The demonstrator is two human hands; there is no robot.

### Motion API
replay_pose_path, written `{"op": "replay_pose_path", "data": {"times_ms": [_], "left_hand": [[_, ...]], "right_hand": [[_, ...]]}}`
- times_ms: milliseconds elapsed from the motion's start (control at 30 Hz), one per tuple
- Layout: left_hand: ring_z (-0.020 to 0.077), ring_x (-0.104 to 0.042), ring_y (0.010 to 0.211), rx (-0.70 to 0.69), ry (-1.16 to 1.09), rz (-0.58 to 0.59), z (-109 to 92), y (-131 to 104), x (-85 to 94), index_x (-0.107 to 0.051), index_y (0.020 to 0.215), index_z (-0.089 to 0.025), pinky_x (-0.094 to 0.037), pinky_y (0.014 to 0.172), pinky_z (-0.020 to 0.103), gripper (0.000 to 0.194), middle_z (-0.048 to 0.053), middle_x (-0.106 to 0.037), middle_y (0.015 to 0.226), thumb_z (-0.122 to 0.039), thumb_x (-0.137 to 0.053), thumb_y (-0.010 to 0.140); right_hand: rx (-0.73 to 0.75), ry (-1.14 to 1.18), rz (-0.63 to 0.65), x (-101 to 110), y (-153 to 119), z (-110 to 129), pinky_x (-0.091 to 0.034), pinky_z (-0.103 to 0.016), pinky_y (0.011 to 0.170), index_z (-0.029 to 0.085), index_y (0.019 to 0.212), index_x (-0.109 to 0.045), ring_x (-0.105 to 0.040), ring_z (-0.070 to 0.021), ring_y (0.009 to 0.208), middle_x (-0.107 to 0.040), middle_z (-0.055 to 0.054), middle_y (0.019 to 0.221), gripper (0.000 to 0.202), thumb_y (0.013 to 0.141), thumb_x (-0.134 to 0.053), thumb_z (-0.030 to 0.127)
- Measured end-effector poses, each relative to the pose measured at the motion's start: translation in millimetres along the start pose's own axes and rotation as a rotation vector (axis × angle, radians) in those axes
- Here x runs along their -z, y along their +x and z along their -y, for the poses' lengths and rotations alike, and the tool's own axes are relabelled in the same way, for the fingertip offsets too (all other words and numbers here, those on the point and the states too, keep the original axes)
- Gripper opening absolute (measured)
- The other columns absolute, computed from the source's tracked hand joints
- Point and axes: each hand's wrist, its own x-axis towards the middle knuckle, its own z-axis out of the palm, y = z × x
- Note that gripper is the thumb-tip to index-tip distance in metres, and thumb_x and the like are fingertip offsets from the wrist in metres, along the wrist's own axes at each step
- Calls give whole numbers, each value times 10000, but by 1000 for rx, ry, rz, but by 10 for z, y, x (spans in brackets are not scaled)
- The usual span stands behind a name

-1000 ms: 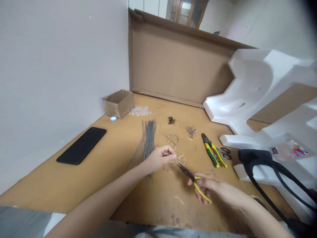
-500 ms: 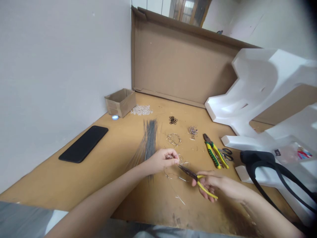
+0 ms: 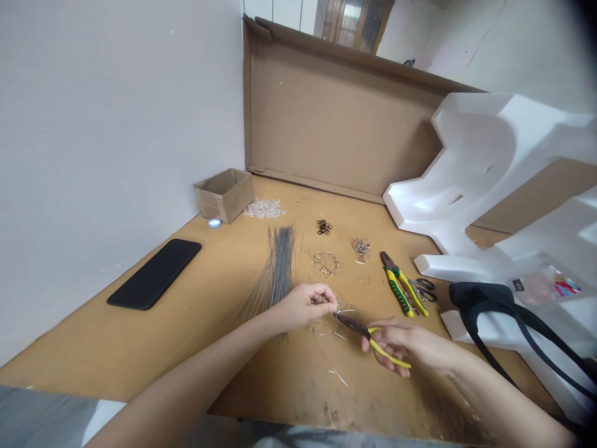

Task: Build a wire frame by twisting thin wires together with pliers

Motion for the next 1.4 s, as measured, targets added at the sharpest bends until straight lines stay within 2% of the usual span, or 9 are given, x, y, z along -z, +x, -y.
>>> {"op": "replay_pose_path", "data": {"times_ms": [233, 367, 433, 533, 700, 900, 1033, 1133, 1400], "left_hand": [[69, -358, 479, -2, 86, -14, 53, 4, -37, -564, 757, -150, -263, 461, 180, 193, -47, -441, 532, -341, -547, 742], [95, -449, 546, -45, 101, -28, 56, -9, -65, -570, 770, -158, -315, 503, 188, 176, -21, -515, 584, -327, -523, 761], [108, -483, 586, -52, 101, -23, 52, -10, -66, -568, 766, -160, -339, 529, 197, 166, -7, -553, 620, -319, -519, 763], [110, -502, 610, -52, 80, -38, 56, 5, -44, -549, 750, -160, -355, 546, 202, 157, 7, -595, 680, -313, -518, 763], [80, -465, 520, 18, -56, -38, 70, 44, -5, -477, 731, -158, -342, 481, 196, 196, 26, -625, 733, -345, -532, 752], [36, -402, 404, 102, -257, 59, 89, 79, 27, -479, 709, -133, -310, 450, 199, 254, 51, -648, 746, -363, -586, 707], [36, -406, 393, 150, -379, 83, 101, 88, 57, -490, 690, -121, -306, 449, 201, 257, 44, -643, 708, -347, -613, 683], [36, -409, 394, 154, -420, 100, 108, 84, 61, -498, 684, -119, -297, 443, 200, 253, 32, -631, 685, -336, -628, 671], [36, -410, 391, 146, -419, 104, 122, 82, 49, -497, 664, -116, -291, 438, 197, 269, 9, -591, 642, -344, -639, 655]], "right_hand": [[4, -87, -26, 11, 60, -46, -296, -168, 360, 128, 844, -584, -397, -56, 345, -488, 32, 519, 254, 784, -376, 262], [-1, -226, -50, -30, 38, 9, -299, -183, 387, 147, 850, -572, -358, -53, 344, -462, 48, 517, 261, 825, -364, 301], [0, -375, -126, -78, -1, 34, -321, -199, 423, 160, 847, -575, -391, -70, 390, -474, 39, 535, 268, 839, -363, 324], [123, -703, -269, -189, -69, 50, -345, -231, 514, 186, 800, -586, -497, -126, 548, -544, -1, 603, 241, 840, -388, 319], [228, -1064, -261, -349, -122, 93, -317, -255, 547, 199, 784, -570, -537, -156, 586, -581, -20, 634, 201, 839, -382, 245], [360, -1371, -430, -288, -129, 109, -338, -282, 597, 206, 874, -557, -509, -188, 703, -550, -62, 803, 164, 825, -428, 295], [450, -1615, -582, -207, -132, 39, -341, -302, 610, 213, 1010, -548, -471, -201, 711, -516, -74, 798, 233, 836, -428, 311], [483, -1710, -640, -177, -129, 28, -331, -298, 605, 213, 1036, -541, -459, -200, 709, -503, -71, 780, 251, 830, -441, 316], [501, -1795, -613, -195, -110, 87, -305, -285, 582, 211, 1040, -517, -459, -182, 693, -496, -39, 782, 240, 811, -487, 276]]}}
